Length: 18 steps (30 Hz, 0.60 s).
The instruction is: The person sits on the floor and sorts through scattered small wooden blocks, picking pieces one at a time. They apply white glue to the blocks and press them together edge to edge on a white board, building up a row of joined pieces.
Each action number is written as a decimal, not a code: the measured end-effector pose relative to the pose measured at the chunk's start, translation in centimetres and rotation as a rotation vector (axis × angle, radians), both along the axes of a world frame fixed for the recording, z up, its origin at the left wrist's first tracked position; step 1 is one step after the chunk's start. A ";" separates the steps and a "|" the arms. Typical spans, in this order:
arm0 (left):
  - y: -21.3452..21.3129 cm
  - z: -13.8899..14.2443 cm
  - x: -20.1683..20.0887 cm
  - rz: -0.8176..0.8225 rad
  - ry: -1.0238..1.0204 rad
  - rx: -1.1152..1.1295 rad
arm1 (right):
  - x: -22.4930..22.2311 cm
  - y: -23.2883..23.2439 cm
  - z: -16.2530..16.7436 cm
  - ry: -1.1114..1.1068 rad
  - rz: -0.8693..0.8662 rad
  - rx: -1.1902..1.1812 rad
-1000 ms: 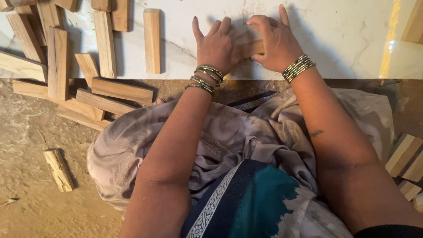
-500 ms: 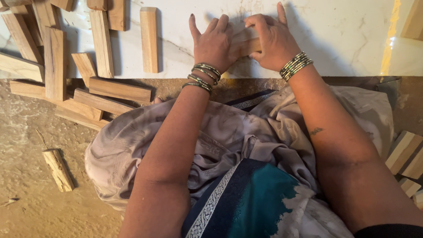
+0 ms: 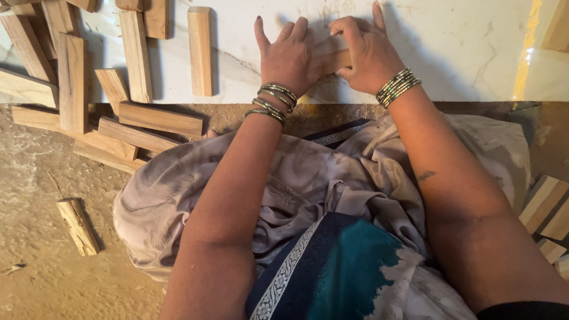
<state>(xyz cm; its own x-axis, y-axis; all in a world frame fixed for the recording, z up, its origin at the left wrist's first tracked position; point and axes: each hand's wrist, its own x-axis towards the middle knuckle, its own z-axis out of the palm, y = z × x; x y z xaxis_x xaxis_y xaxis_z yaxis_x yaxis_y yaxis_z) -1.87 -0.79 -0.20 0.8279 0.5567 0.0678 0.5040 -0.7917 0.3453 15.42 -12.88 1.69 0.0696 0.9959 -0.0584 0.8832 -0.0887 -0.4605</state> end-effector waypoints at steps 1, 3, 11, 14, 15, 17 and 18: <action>0.0 0.0 0.0 -0.001 -0.008 -0.003 | 0.0 0.0 -0.1 0.001 0.002 -0.006; 0.0 0.0 0.1 -0.001 0.018 0.004 | 0.1 -0.1 -0.1 0.003 0.005 0.002; -0.1 -1.2 0.0 -0.004 0.067 0.015 | -0.3 0.3 1.0 -0.004 -0.017 -0.041; 0.3 -1.7 0.5 0.001 0.005 0.123 | -0.6 0.5 2.3 -0.153 0.043 -0.035; 0.9 -1.6 0.5 0.019 -0.153 0.220 | -0.6 0.6 2.8 -0.184 0.027 -0.125; 2.2 -0.9 -0.4 0.086 -0.193 0.250 | -0.7 0.4 3.7 -0.234 0.007 -0.326; 3.6 -0.4 -1.1 0.126 -0.086 0.191 | -0.9 0.3 4.1 -0.197 0.022 -0.207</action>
